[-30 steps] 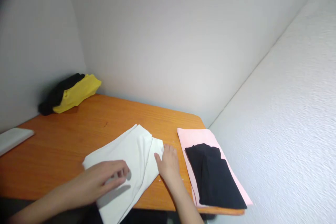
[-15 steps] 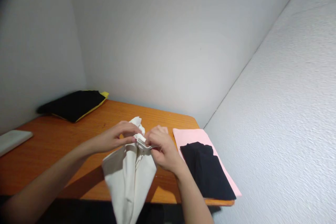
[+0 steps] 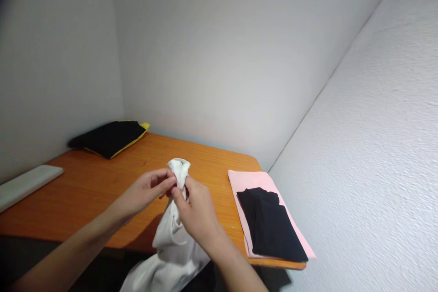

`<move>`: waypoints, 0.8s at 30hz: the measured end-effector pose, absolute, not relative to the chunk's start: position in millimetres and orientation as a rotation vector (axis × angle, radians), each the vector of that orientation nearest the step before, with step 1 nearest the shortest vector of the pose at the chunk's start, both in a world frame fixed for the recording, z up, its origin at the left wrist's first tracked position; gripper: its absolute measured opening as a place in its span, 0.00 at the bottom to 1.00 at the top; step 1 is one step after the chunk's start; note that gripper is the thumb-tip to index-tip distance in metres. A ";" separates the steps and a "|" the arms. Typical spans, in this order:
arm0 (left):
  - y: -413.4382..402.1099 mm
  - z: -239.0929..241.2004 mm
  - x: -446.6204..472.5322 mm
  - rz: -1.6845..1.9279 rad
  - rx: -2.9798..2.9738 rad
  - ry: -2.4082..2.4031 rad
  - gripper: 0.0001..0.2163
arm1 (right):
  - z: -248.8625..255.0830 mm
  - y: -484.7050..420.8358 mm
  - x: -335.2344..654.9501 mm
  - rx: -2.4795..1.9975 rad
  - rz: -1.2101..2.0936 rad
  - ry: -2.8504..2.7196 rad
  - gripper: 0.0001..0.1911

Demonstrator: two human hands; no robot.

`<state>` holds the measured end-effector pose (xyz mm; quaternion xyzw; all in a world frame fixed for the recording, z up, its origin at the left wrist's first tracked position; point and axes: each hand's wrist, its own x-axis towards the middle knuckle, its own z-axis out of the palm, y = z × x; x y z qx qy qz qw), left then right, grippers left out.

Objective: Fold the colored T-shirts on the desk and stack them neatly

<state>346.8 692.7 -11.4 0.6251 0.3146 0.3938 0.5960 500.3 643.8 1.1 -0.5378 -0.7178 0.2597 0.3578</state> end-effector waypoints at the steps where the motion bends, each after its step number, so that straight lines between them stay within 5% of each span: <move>1: 688.4 -12.1 346.6 0.934 1.457 0.766 0.15 | 2.3 640.3 500.5 -1.374 0.680 -1.859 0.12; 12: 633.3 -5.1 347.6 1.099 1.477 0.930 0.12 | 22.9 589.7 512.2 -1.372 0.818 -1.934 0.19; 18: 661.0 21.2 294.7 1.195 1.006 0.958 0.06 | 49.9 593.3 575.6 -1.313 0.862 -1.273 0.15; 24: 686.4 89.5 263.3 1.505 1.585 1.483 0.08 | 124.4 595.0 600.1 -1.308 0.315 -1.540 0.08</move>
